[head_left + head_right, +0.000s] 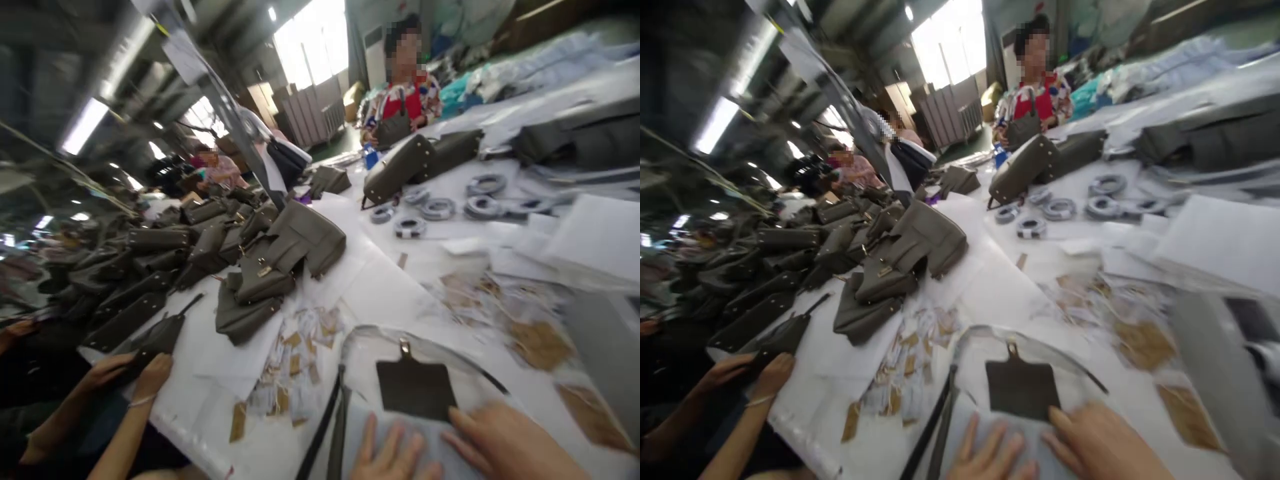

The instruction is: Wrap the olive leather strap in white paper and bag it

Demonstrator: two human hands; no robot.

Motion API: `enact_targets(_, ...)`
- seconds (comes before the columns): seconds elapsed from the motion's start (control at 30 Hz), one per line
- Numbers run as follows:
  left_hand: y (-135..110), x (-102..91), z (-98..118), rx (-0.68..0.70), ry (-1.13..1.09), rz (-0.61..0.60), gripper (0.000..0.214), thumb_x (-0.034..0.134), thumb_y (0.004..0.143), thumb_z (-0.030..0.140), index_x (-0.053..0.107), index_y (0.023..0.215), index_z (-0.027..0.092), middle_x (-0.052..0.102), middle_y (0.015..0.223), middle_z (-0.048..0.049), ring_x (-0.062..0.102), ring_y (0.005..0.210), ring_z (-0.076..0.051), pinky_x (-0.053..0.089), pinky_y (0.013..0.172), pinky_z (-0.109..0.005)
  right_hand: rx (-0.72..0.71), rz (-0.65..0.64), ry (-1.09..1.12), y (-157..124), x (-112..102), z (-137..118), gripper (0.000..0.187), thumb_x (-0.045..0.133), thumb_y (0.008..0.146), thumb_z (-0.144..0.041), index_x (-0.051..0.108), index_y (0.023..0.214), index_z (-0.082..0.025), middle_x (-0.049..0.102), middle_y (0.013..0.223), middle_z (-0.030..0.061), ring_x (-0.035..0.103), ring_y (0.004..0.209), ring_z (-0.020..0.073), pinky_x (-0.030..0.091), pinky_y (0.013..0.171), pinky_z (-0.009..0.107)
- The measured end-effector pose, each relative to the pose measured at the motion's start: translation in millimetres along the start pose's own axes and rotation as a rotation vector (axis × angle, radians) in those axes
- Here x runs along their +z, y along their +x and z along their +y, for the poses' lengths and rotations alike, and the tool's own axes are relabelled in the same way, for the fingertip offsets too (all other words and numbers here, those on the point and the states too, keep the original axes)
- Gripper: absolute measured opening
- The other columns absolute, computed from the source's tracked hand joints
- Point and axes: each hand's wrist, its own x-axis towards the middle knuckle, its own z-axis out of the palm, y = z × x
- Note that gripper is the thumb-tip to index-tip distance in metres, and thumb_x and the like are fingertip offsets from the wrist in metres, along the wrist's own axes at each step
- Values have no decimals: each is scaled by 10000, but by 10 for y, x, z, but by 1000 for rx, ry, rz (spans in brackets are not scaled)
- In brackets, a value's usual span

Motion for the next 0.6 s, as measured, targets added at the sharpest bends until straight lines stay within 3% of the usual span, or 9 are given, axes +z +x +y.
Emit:
enact_targets(0.07,-14,191,461,2,-83,-54,738,589,865,619,375,1509,329,399,1565,-103,391,1425,-368,379,1115,-625,-10,-243,-99,-90,-197,-153,282,575,959,-430,659,779,-230,673,641,31,666,626,229,435,570,307)
enact_targets(0.17,-84,236,670,-31,-93,-115,748,486,917,639,233,1556,344,199,1648,-74,233,1500,-350,216,1186,-637,-4,-399,-157,17,-422,-279,307,501,1003,-399,662,829,-203,713,698,63,690,670,237,394,600,300)
enact_targets(0.27,-93,214,616,-33,-61,-103,696,448,934,640,264,1545,363,187,1654,-61,203,1512,-328,148,1212,-609,-11,-413,-174,101,-527,-336,305,472,1017,-365,653,850,-185,724,745,80,687,690,228,387,643,302)
enact_targets(0.5,-79,231,650,-23,-18,-48,656,439,933,652,358,1512,353,262,1632,-79,258,1494,-328,158,1209,-602,-99,-268,-62,-1,-547,-281,291,469,1015,-406,627,951,-171,671,962,110,629,934,262,435,815,345)
enact_targets(0.6,-97,248,663,-27,-36,-37,653,406,938,665,373,1505,345,276,1627,-87,261,1493,-328,161,1206,-614,-108,-299,27,8,-604,-230,284,476,1007,-414,637,1025,-181,664,1008,98,624,935,241,455,816,331)
